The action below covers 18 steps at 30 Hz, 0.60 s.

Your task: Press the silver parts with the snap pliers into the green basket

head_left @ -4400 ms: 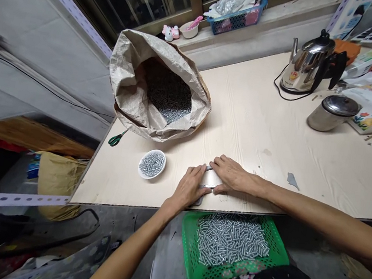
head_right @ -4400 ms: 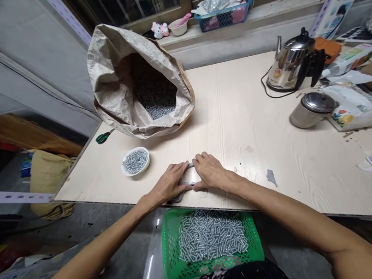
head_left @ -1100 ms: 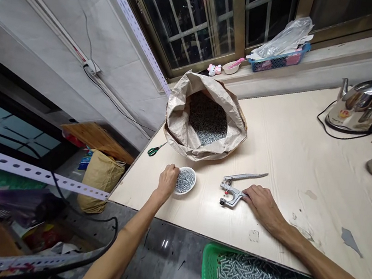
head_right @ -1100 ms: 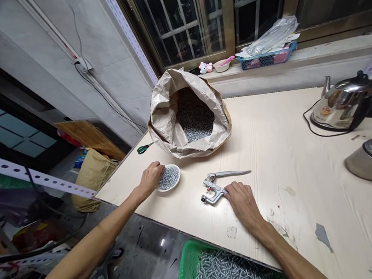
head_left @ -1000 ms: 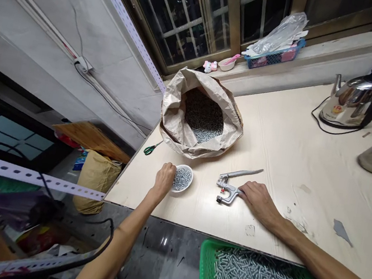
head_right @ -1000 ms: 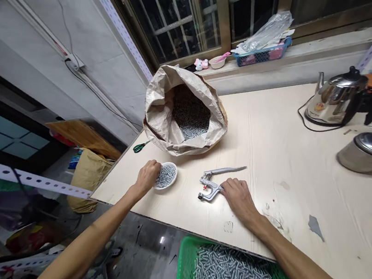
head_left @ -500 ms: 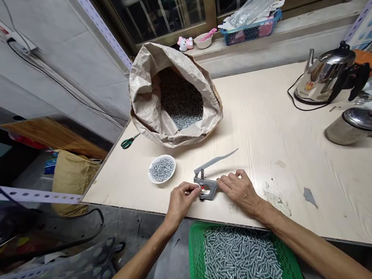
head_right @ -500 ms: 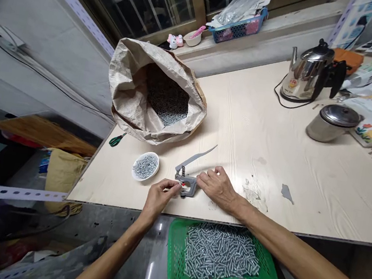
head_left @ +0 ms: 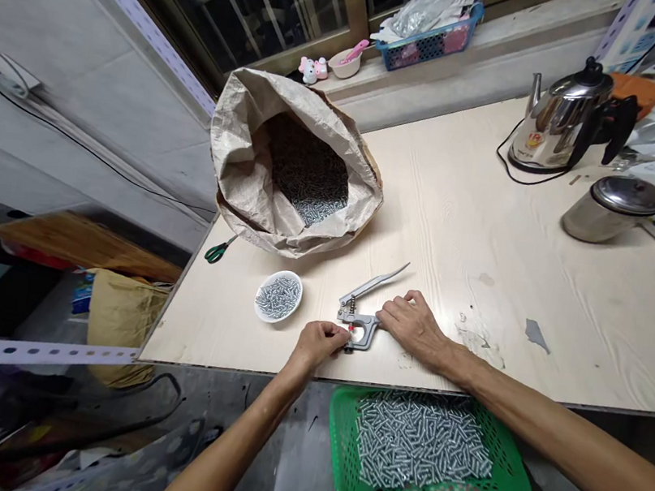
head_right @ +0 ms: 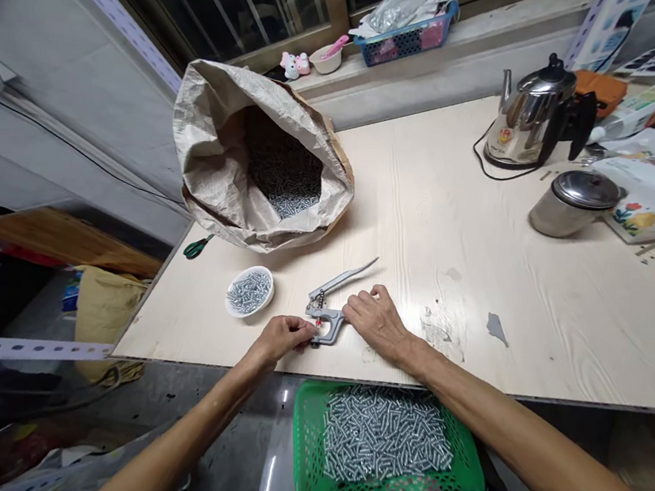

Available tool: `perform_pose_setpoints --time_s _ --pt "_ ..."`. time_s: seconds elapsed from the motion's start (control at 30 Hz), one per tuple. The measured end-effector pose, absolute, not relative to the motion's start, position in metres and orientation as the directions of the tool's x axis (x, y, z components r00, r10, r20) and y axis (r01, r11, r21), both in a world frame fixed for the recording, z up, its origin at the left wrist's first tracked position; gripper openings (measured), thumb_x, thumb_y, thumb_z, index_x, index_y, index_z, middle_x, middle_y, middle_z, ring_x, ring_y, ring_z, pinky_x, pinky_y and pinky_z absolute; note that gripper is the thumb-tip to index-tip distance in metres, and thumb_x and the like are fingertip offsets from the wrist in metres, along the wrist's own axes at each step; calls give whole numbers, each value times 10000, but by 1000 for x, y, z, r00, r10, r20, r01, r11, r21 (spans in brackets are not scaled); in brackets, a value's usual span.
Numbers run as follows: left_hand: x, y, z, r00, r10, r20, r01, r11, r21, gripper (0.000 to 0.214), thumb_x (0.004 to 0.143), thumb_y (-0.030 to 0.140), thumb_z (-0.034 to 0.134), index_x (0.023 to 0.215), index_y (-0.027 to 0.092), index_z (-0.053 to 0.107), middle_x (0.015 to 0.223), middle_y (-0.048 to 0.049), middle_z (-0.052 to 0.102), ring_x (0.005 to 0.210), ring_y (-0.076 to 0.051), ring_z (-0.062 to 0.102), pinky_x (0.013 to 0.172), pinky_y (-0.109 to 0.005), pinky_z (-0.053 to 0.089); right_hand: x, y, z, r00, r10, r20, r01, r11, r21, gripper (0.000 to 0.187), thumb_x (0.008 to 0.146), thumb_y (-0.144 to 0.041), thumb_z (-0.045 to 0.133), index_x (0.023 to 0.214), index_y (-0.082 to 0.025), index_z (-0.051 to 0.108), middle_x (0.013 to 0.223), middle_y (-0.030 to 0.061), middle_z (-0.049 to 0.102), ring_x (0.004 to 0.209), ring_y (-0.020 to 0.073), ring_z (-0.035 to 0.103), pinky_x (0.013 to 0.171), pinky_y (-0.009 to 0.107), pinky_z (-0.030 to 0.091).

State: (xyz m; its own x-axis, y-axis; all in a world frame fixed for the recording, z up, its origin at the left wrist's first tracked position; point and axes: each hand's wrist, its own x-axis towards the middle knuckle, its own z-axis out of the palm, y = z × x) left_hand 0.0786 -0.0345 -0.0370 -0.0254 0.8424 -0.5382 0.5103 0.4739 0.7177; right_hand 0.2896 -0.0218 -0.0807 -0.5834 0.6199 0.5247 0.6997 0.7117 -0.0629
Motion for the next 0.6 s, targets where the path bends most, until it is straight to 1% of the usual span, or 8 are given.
perform_pose_setpoints --time_s 0.13,0.27,0.4,0.47,0.53,0.57,0.6 --pt "74 -28 -32 58 748 -661 550 528 646 267 550 378 714 528 143 589 447 37 485 429 -76 405 441 -211 353 288 -22 -83 -617 637 463 681 726 -91 227 975 -185 418 782 -181 539 739 7 556 721 166 405 729 345 241" --pt "71 -27 -29 93 658 -747 596 564 571 315 527 409 740 491 162 547 423 41 462 423 -76 380 425 -214 333 287 -24 -82 -649 651 394 662 738 -129 215 978 -205 421 807 -184 551 766 13 574 735 174 409 705 346 228" --pt "71 -34 -29 109 613 -782 634 563 530 370 497 430 754 461 175 487 400 54 428 414 -70 350 427 -214 302 288 -30 -78 -652 688 318 652 723 -229 161 949 -261 498 825 -193 574 794 15 595 773 183 430 703 345 235" --pt "72 -39 -29 133 603 -786 636 557 535 391 488 436 752 448 175 463 407 56 428 418 -69 357 437 -214 301 291 -32 -72 -658 701 274 635 712 -299 159 932 -304 526 832 -197 589 817 20 601 791 187 445 715 342 254" --pt "73 -43 -30 140 613 -777 622 556 551 400 490 446 745 444 171 457 423 53 439 429 -70 371 450 -214 303 296 -30 -65 -656 712 251 620 697 -360 168 925 -348 529 902 -200 604 890 36 606 835 195 466 742 342 290" --pt "74 -45 -30 135 624 -770 618 554 557 404 492 454 740 442 170 456 426 52 441 433 -71 373 454 -215 300 299 -28 -62 -649 718 251 617 690 -378 198 920 -376 532 980 -201 602 968 52 606 888 207 475 770 349 310" --pt "74 -47 -30 125 634 -763 621 550 558 410 494 465 736 439 170 456 426 51 438 435 -72 371 456 -216 293 302 -24 -60 -641 723 256 619 685 -384 278 905 -414 548 1076 -198 582 1071 76 591 964 227 473 809 365 325"
